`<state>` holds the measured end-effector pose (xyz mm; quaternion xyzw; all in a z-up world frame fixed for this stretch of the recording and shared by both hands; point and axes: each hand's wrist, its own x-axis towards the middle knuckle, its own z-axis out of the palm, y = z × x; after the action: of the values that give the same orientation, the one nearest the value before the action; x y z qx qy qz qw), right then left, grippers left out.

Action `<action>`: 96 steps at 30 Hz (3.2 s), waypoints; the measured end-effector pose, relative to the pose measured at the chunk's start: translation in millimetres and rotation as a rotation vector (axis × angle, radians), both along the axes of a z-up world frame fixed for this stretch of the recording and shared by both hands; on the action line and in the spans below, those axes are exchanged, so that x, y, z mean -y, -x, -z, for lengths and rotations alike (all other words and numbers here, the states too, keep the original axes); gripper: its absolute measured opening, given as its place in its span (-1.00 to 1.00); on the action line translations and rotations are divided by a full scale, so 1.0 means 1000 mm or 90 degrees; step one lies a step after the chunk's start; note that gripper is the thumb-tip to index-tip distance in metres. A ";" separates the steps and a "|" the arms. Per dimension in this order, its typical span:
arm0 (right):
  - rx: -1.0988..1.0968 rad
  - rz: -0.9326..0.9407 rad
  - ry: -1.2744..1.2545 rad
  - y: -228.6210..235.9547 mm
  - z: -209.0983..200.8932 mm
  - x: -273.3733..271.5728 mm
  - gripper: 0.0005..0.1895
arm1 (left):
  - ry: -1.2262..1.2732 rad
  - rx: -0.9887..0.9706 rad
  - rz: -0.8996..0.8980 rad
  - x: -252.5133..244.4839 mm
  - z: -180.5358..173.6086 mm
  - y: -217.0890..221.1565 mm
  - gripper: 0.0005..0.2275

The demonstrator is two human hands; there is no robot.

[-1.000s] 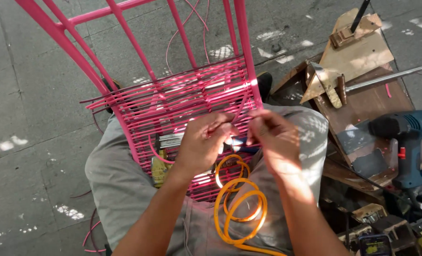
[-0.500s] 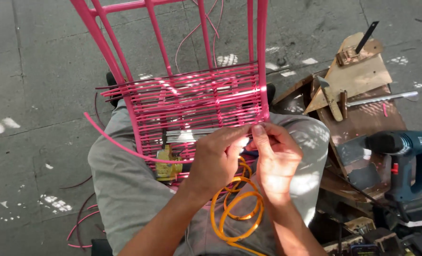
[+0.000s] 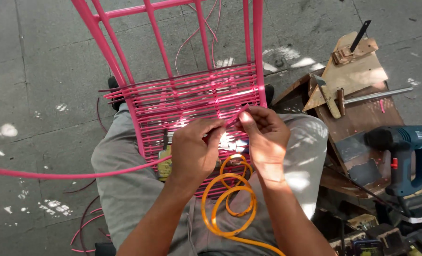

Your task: Manually weave and secure pink plastic or rubber strips onto a metal chair frame using a nail gun and heat gun.

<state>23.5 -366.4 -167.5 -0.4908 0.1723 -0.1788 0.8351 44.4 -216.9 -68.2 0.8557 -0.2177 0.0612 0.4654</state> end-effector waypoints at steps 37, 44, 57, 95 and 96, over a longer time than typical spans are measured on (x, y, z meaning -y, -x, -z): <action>0.000 -0.012 -0.135 -0.123 0.117 0.084 -0.84 | -0.349 0.064 -0.035 0.105 0.123 -0.186 -0.85; 0.014 -0.011 -0.116 -0.130 0.117 0.087 -0.84 | -0.386 0.000 -0.076 0.114 0.109 -0.193 -0.86; 0.001 -0.053 -0.048 -0.130 0.114 0.081 -0.84 | -0.414 -0.134 -0.108 0.117 0.112 -0.195 -0.81; -0.310 -0.107 1.016 0.027 0.089 0.236 -0.64 | -0.355 -0.419 0.050 0.276 0.237 -0.135 -0.70; -0.310 -0.108 1.017 0.028 0.091 0.237 -0.64 | -0.354 -0.420 0.050 0.277 0.236 -0.135 -0.70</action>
<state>-4.2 -603.1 -259.0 -0.9709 0.1319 -0.0727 0.1863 179.2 -493.4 -304.2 0.9133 -0.0979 -0.2942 0.2641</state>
